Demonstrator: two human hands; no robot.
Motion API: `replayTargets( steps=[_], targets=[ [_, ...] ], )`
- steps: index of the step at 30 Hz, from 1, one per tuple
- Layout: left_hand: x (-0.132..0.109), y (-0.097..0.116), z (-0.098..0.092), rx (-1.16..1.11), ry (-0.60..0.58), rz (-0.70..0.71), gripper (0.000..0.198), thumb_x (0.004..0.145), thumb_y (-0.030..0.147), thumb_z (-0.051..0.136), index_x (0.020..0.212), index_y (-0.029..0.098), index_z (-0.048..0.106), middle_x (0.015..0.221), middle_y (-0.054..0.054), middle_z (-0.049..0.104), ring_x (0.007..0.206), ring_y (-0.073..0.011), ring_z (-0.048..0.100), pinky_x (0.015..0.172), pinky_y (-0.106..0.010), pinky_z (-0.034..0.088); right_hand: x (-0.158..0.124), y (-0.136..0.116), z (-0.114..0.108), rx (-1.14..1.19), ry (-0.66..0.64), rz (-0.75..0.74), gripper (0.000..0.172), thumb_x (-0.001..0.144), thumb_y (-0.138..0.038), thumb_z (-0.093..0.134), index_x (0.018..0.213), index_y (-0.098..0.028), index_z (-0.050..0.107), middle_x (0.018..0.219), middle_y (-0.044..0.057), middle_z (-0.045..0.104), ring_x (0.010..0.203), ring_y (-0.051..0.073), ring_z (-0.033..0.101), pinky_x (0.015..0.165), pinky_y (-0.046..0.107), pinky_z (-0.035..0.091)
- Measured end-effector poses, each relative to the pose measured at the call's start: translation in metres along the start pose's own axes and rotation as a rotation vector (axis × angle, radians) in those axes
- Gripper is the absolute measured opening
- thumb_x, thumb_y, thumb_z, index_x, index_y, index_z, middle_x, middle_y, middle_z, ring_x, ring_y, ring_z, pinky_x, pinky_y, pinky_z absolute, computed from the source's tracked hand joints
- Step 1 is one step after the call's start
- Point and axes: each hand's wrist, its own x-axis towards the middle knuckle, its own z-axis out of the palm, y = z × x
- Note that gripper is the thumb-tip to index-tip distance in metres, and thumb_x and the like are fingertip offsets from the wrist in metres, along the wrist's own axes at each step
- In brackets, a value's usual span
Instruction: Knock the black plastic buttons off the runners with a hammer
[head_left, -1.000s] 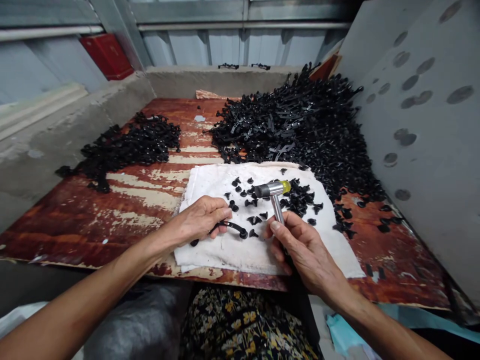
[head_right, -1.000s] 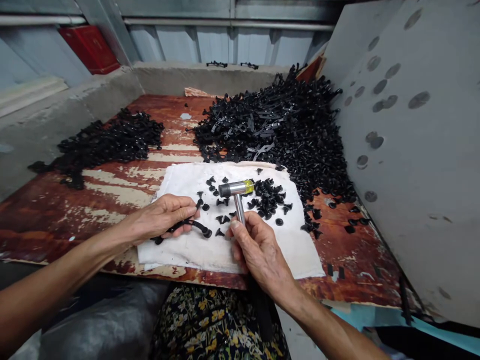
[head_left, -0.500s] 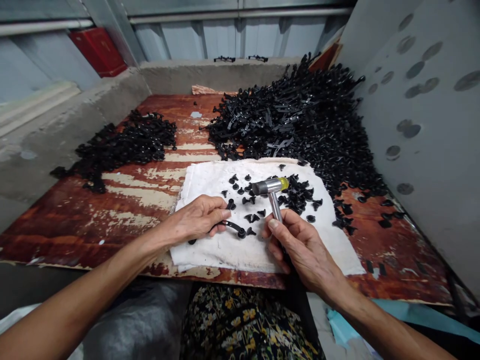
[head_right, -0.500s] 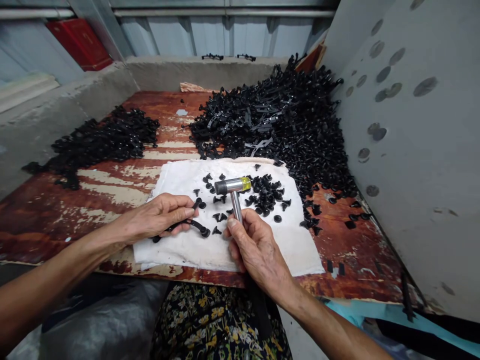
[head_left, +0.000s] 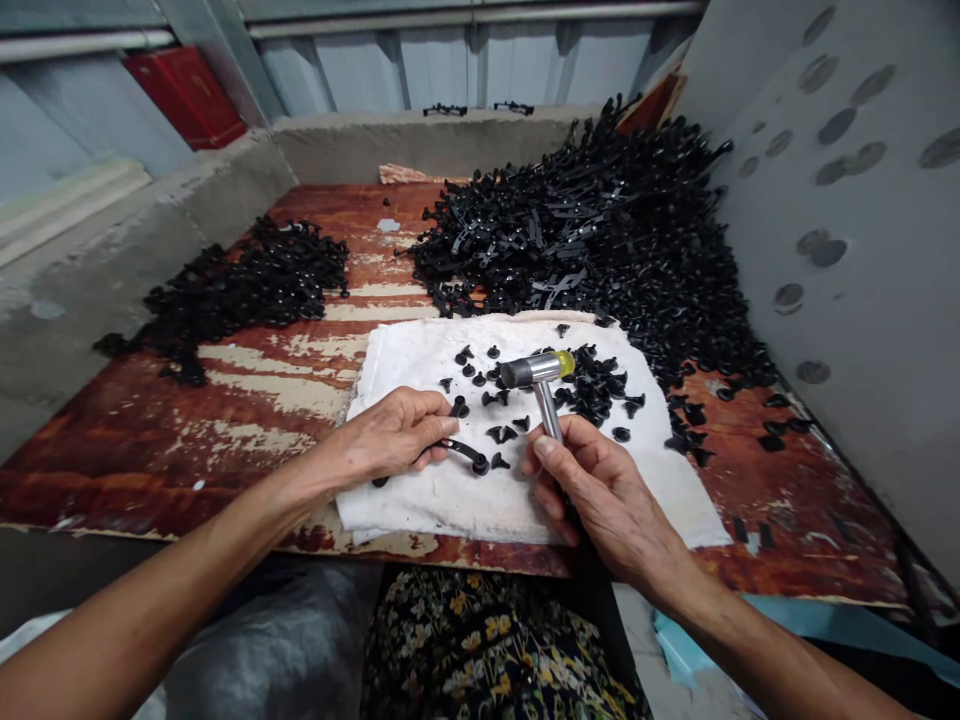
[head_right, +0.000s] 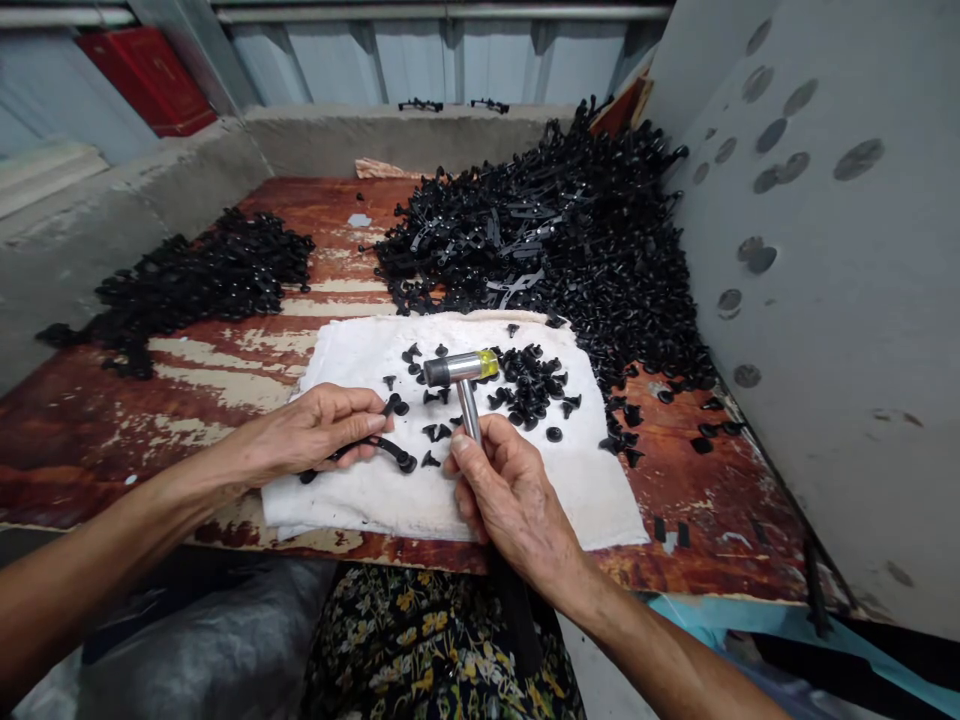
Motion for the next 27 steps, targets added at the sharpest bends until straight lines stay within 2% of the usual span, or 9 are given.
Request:
replayTargets(
  steps=[4,8,10,13,15,16,19,23,27],
  targets=[
    [0.001,-0.001,-0.001,0.037,0.008,0.034,0.023,0.075,0.032,0.06,0.062,0.017,0.05,0.046,0.006,0.045,0.039,-0.0033,0.036,0.036,-0.013,0.02,0.0,0.003,-0.001,-0.016,-0.004,0.009,0.031,0.086,-0.051,0.06,0.082,-0.021,0.053,0.064,-0.006,0.053,0.039,0.005,0.036,0.031,0.016,0.03],
    [0.003,-0.003,-0.002,0.165,0.042,0.078,0.026,0.075,0.033,0.058,0.057,0.017,0.049,0.044,0.007,0.039,0.038,-0.0035,0.029,0.036,-0.014,0.018,-0.001,0.001,-0.002,-0.073,-0.001,0.01,0.03,0.089,-0.051,0.056,0.087,-0.021,0.054,0.073,-0.003,0.058,0.04,0.005,0.036,0.031,0.017,0.029],
    [0.004,-0.006,-0.004,0.227,0.045,0.083,0.028,0.076,0.033,0.056,0.054,0.018,0.047,0.043,0.007,0.037,0.037,-0.0036,0.026,0.036,-0.016,0.016,-0.002,-0.003,-0.002,-0.22,-0.006,-0.057,0.025,0.094,-0.046,0.05,0.091,-0.021,0.056,0.073,-0.002,0.058,0.044,0.008,0.043,0.036,0.02,0.037],
    [0.005,-0.01,-0.006,0.274,0.041,0.085,0.028,0.079,0.033,0.053,0.055,0.018,0.048,0.044,0.006,0.038,0.037,-0.0043,0.025,0.036,-0.017,0.016,-0.001,-0.01,-0.003,-0.563,-0.019,-0.328,0.023,0.097,-0.028,0.045,0.112,-0.019,0.059,0.091,0.006,0.067,0.079,0.017,0.064,0.071,0.03,0.057],
    [0.005,-0.012,-0.007,0.293,0.053,0.112,0.028,0.079,0.033,0.052,0.056,0.018,0.049,0.046,0.006,0.041,0.038,-0.0046,0.026,0.036,-0.017,0.018,0.002,-0.014,-0.002,-0.741,-0.044,-0.541,0.038,0.095,-0.017,0.042,0.133,-0.017,0.051,0.116,0.012,0.065,0.106,0.021,0.063,0.093,0.037,0.052],
    [0.005,-0.012,-0.007,0.299,0.063,0.131,0.028,0.079,0.034,0.052,0.056,0.018,0.049,0.046,0.005,0.042,0.038,-0.0049,0.027,0.037,-0.018,0.018,0.004,-0.015,-0.002,-0.8,-0.061,-0.625,0.045,0.095,-0.012,0.04,0.14,-0.016,0.045,0.124,0.014,0.063,0.112,0.022,0.061,0.097,0.038,0.051],
    [0.004,-0.012,-0.007,0.311,0.067,0.173,0.03,0.078,0.033,0.053,0.053,0.017,0.049,0.044,0.005,0.043,0.039,-0.0055,0.029,0.037,-0.018,0.019,0.01,-0.014,-0.003,-0.929,-0.072,-0.748,0.056,0.093,-0.006,0.036,0.148,-0.015,0.037,0.114,0.015,0.065,0.099,0.022,0.065,0.087,0.037,0.056],
    [0.004,-0.011,-0.007,0.28,0.033,0.183,0.032,0.08,0.033,0.051,0.052,0.018,0.048,0.04,0.007,0.036,0.036,-0.0051,0.025,0.037,-0.019,0.016,0.014,-0.014,-0.006,-1.179,-0.113,-0.706,0.067,0.087,-0.004,0.036,0.152,-0.018,0.032,0.089,0.008,0.062,0.059,0.017,0.056,0.054,0.031,0.055],
    [0.004,-0.011,-0.008,0.298,0.024,0.161,0.035,0.082,0.032,0.048,0.05,0.019,0.047,0.038,0.007,0.033,0.035,-0.0054,0.024,0.037,-0.02,0.016,0.011,-0.022,-0.004,-1.203,-0.084,-0.756,0.073,0.088,-0.002,0.035,0.156,-0.025,0.021,0.085,0.005,0.056,0.06,0.016,0.054,0.057,0.028,0.053]
  ],
)
